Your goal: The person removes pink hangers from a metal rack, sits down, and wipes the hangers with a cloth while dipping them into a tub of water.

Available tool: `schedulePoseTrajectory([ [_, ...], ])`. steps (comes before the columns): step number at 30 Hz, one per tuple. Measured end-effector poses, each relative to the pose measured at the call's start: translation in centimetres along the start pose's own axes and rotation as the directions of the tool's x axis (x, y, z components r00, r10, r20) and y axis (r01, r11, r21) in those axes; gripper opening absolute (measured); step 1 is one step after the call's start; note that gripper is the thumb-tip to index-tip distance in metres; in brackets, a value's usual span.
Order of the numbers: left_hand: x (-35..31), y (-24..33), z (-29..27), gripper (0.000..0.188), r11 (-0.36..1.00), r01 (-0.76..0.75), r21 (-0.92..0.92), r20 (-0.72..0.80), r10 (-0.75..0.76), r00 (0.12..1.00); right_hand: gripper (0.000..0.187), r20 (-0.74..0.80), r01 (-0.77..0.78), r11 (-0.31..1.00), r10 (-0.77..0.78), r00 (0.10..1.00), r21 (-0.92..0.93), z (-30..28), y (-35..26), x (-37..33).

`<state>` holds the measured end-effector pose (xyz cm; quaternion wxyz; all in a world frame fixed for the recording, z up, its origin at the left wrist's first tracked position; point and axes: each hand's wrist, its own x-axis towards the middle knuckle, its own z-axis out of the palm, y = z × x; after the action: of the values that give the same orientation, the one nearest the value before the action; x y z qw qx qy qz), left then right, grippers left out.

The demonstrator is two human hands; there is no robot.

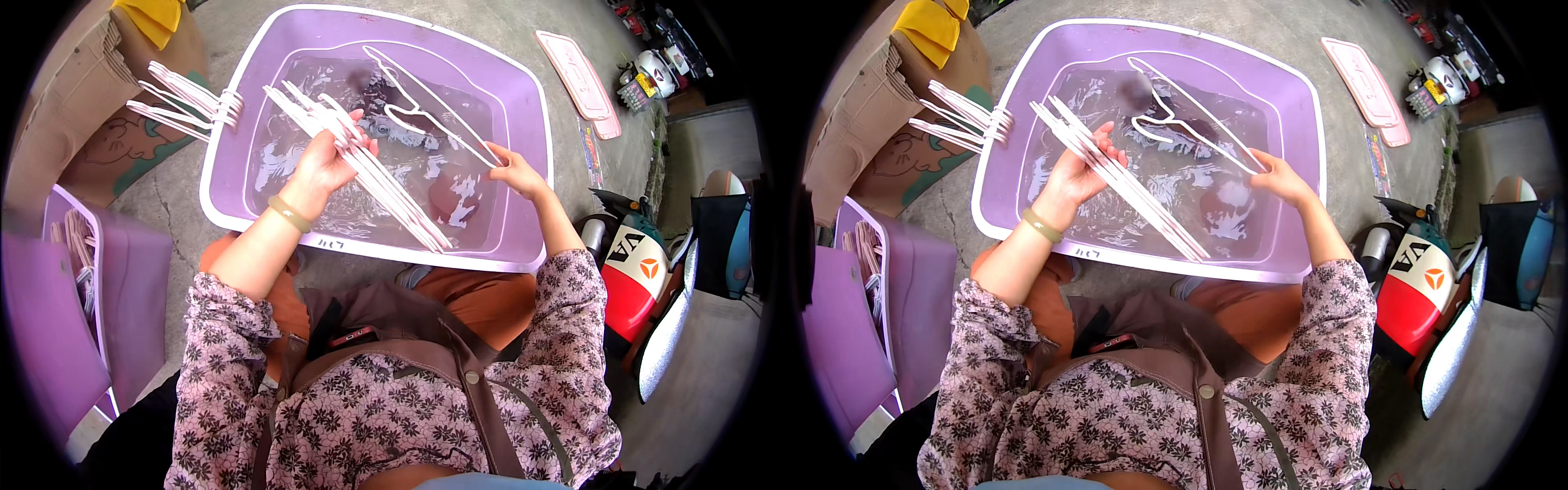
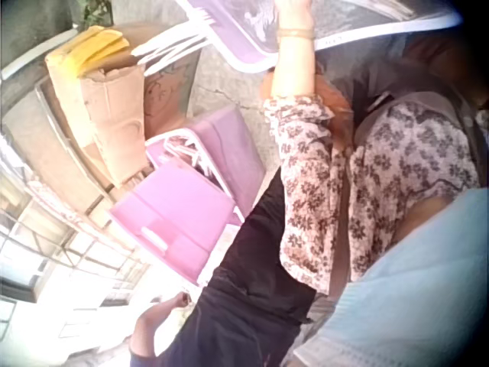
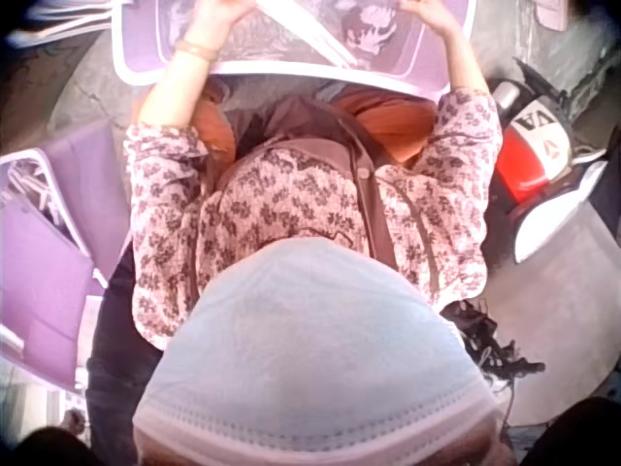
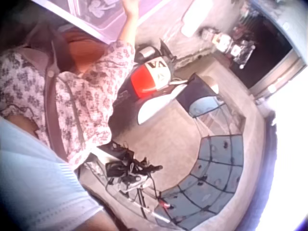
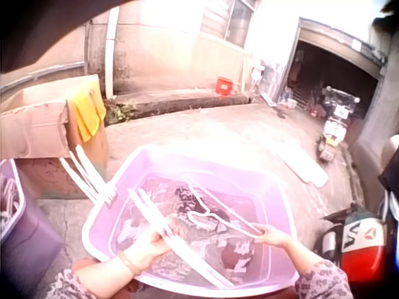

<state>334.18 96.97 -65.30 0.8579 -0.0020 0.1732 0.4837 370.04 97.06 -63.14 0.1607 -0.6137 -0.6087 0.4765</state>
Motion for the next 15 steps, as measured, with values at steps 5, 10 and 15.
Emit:
schedulePoseTrajectory([
  [5, 0.1, -0.8, 0.7, 0.024, 0.998, -0.004, 0.06, -0.098, 0.01, 0.995, 0.067, 0.342, -0.171, 0.912, 0.036, 0.939, 0.373, 5.0, -2.6, -3.2],
  [10, 0.4, -1.3, 1.3, 0.027, 0.999, 0.041, -0.019, -0.043, -0.042, 0.998, 0.066, 0.507, -0.292, 0.866, 0.052, 0.86, 0.406, 7.9, -2.9, -3.2],
  [15, 0.6, -0.7, 0.4, 0.029, 1.0, 0.031, -0.002, -0.039, -0.031, 0.999, 0.061, 0.401, -0.149, 0.934, 0.007, 0.916, 0.325, 6.8, -3.0, -3.2],
])
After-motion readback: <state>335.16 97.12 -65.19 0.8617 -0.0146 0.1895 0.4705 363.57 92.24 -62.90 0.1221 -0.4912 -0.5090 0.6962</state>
